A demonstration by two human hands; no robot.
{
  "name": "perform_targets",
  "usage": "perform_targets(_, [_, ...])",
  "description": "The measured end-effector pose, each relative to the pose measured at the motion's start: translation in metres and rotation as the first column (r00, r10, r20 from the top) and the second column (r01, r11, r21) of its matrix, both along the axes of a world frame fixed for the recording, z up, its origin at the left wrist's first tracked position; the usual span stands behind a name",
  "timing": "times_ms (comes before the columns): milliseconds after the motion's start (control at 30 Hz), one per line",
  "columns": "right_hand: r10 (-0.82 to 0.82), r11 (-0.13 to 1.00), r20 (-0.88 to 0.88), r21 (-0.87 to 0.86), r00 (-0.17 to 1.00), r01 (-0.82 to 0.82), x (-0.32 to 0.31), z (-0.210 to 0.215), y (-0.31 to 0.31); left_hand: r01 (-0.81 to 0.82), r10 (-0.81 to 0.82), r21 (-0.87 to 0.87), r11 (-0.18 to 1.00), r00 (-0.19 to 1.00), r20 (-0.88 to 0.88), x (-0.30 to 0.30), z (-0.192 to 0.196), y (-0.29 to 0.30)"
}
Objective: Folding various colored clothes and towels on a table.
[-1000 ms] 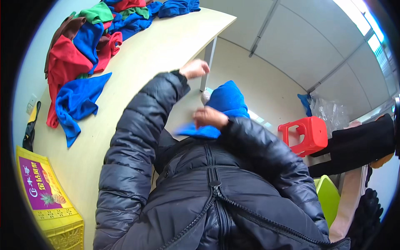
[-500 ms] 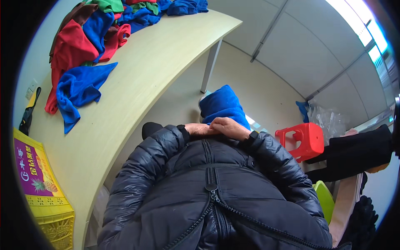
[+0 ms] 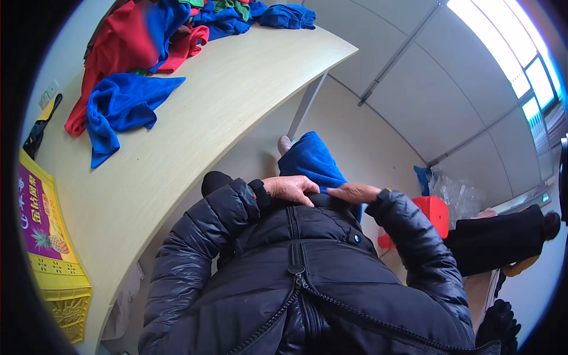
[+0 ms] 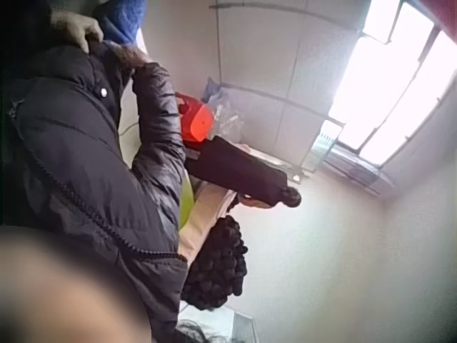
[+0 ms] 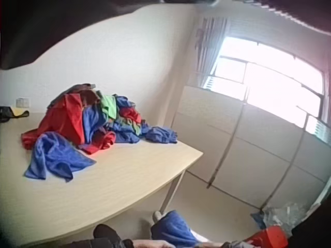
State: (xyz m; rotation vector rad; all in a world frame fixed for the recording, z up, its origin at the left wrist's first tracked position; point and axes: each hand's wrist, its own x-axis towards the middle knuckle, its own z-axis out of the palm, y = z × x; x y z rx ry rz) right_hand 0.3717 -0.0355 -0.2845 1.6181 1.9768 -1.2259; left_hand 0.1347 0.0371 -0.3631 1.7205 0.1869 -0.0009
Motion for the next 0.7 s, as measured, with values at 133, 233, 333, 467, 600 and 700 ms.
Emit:
perform_targets(133, [-0.194, 0.98, 0.012, 0.044, 0.981, 0.193, 0.059, -0.025, -0.025, 0.005, -0.005, -0.021, 1.0, 1.0, -0.016, 0.002, -0.004, 0.003])
perform_targets(233, [-0.44, 0.889, -0.279, -0.003, 0.853, 0.458, 0.103, -0.066, -0.049, -0.085, 0.083, -0.011, 0.996, 0.989, -0.124, 0.007, 0.0, 0.008])
perform_targets(333, [-0.609, 0.778, -0.446, -0.173, 0.656, 0.604, 0.108, -0.09, -0.078, -0.226, 0.234, 0.313, 0.923, 0.972, 0.013, 0.012, -0.021, 0.02])
perform_targets(467, [-0.73, 0.627, -0.529, -0.269, 0.432, 0.731, 0.087, -0.09, -0.112, -0.247, 0.244, 0.038, 0.968, 0.968, 0.054, 0.013, -0.035, 0.009])
perform_targets(600, [-0.567, 0.779, -0.369, 0.05, 0.736, 0.625, 0.066, -0.044, -0.104, -0.047, 0.051, -0.048, 0.998, 0.995, 0.091, 0.002, -0.028, 0.005])
perform_targets(700, [-0.531, 0.717, -0.425, 0.236, 0.733, 0.656, 0.084, -0.072, -0.062, 0.016, -0.02, -0.084, 0.996, 0.999, -0.049, -0.004, -0.009, 0.007])
